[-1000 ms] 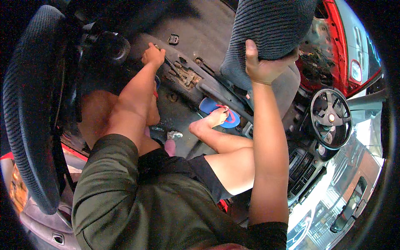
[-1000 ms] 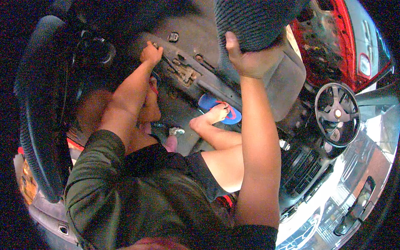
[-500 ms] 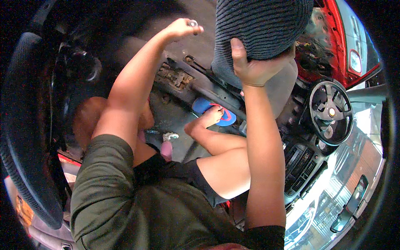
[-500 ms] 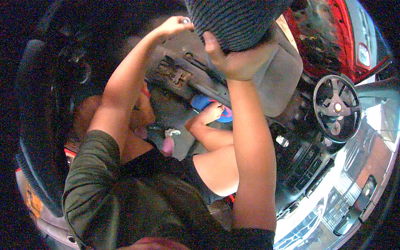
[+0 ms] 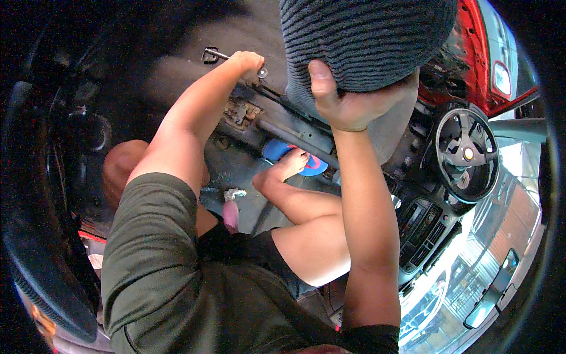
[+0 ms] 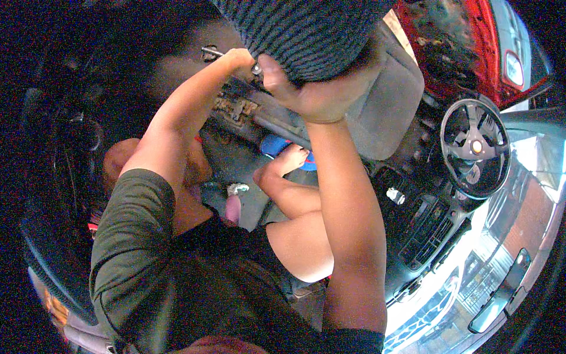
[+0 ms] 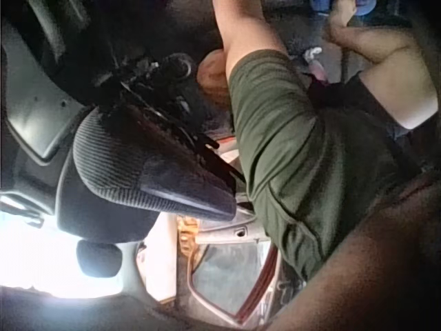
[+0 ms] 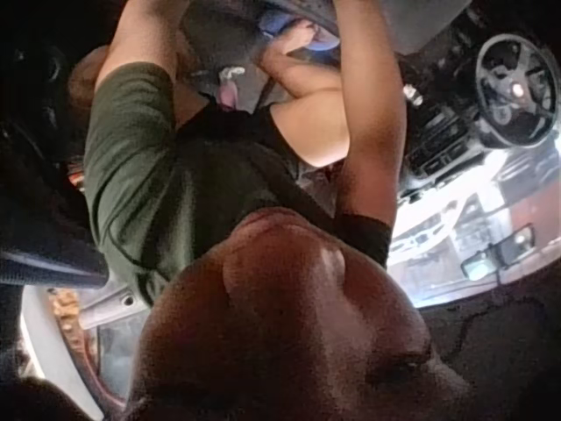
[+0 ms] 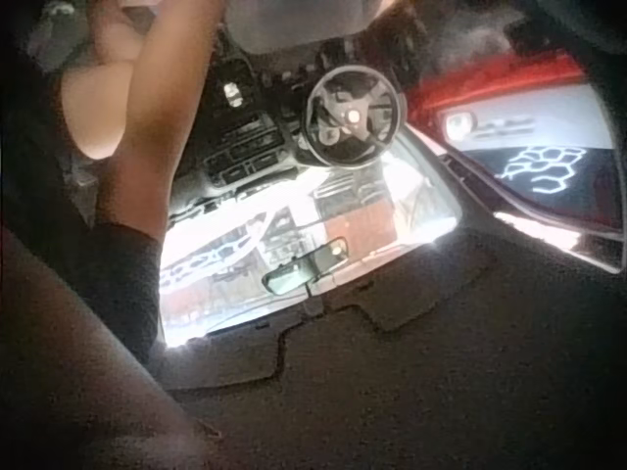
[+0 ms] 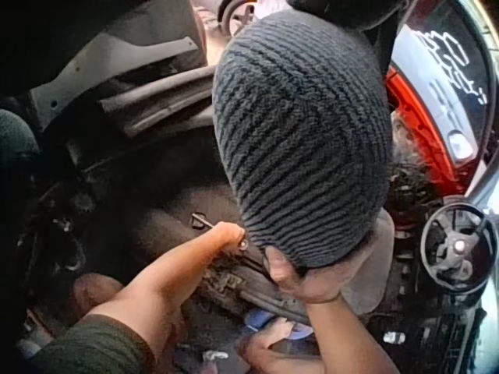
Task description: The person removes the front passenger seat from a red car. They use a socket wrench to loosen and remove the bolts securing the seat to the floor, then lift and pull the seat out of the vehicle.
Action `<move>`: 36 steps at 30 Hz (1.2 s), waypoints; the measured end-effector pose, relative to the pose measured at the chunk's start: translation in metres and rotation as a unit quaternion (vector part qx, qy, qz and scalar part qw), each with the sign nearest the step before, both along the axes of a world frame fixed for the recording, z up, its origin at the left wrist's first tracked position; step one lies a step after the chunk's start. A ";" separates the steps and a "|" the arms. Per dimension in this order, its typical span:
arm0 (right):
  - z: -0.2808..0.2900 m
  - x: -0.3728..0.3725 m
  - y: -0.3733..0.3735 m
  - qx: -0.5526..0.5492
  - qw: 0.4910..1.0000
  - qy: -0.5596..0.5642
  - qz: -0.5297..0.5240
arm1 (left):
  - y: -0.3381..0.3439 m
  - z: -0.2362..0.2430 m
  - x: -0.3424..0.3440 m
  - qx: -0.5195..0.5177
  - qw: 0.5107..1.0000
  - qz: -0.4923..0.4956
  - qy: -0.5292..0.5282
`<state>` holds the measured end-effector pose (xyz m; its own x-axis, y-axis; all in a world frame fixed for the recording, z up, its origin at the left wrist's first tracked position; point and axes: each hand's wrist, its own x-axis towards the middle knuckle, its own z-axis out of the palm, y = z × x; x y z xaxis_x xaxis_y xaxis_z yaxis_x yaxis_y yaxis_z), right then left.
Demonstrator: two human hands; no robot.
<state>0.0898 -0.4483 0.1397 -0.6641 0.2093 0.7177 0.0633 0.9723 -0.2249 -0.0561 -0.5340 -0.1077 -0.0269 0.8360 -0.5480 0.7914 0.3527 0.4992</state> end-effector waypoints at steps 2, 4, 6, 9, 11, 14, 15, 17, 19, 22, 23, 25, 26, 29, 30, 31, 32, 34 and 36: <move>0.007 0.003 -0.003 0.030 0.996 -0.077 -0.023 | -0.001 -0.008 0.002 -0.014 1.000 0.007 -0.005; 0.008 0.003 0.000 0.036 0.999 -0.020 -0.011 | 0.000 -0.006 0.002 0.013 1.000 0.024 -0.007; 0.011 0.006 0.001 0.034 0.999 -0.004 -0.005 | -0.001 0.006 0.001 0.019 1.000 0.016 0.011; 0.019 0.009 -0.001 0.029 0.999 -0.015 -0.008 | 0.004 0.001 0.004 0.024 0.999 -0.013 0.039; 0.015 0.001 -0.005 0.029 1.000 0.003 -0.003 | -0.001 -0.024 -0.005 0.033 0.998 -0.022 0.043; 0.018 0.002 -0.004 0.046 0.999 -0.020 -0.006 | 0.006 -0.034 -0.010 0.042 0.995 -0.077 0.052; 0.017 0.004 -0.002 0.031 0.999 -0.011 -0.008 | 0.011 -0.027 -0.010 0.041 0.992 -0.104 0.059; 0.012 0.008 0.001 0.009 1.000 -0.003 -0.016 | 0.026 -0.019 -0.004 0.036 0.985 -0.152 0.069; 0.009 0.009 -0.002 -0.005 1.000 -0.006 -0.026 | 0.032 -0.027 -0.002 0.036 0.983 -0.164 0.076; 0.013 0.017 -0.004 0.048 0.995 -0.062 -0.061 | 0.040 -0.043 0.003 0.051 0.981 -0.166 0.086; 0.014 0.018 -0.004 0.076 0.990 -0.087 -0.075 | 0.043 -0.049 0.005 0.055 0.981 -0.165 0.091; 0.012 0.014 0.000 0.063 0.995 -0.052 -0.052 | 0.049 -0.061 0.008 0.062 0.980 -0.160 0.097; 0.012 0.012 0.001 0.057 0.997 -0.034 -0.040 | 0.051 -0.067 0.009 0.065 0.980 -0.160 0.101; 0.010 0.024 0.002 0.086 0.992 -0.074 -0.059 | 0.059 -0.079 0.017 0.078 0.979 -0.156 0.105; 0.011 0.024 0.001 0.087 0.990 -0.079 -0.072 | 0.060 -0.083 0.018 0.081 0.979 -0.153 0.106; 0.011 0.024 -0.002 0.087 0.989 -0.085 -0.085 | 0.059 -0.087 0.020 0.082 0.979 -0.150 0.109; 0.011 0.024 -0.004 0.087 0.987 -0.089 -0.097 | 0.058 -0.091 0.021 0.085 0.979 -0.146 0.111; 0.004 0.014 -0.003 0.058 0.996 -0.029 -0.062 | 0.049 -0.098 0.018 0.085 0.980 -0.135 0.122; -0.007 0.007 -0.004 0.034 0.999 0.007 -0.041 | 0.033 -0.102 0.010 0.075 0.980 -0.130 0.133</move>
<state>0.0971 -0.4522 0.1327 -0.6370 0.2133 0.7407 0.1408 0.9770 -0.1602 -0.0461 -0.5013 -0.2095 0.0724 0.9043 -0.4206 0.9539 0.0604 0.2940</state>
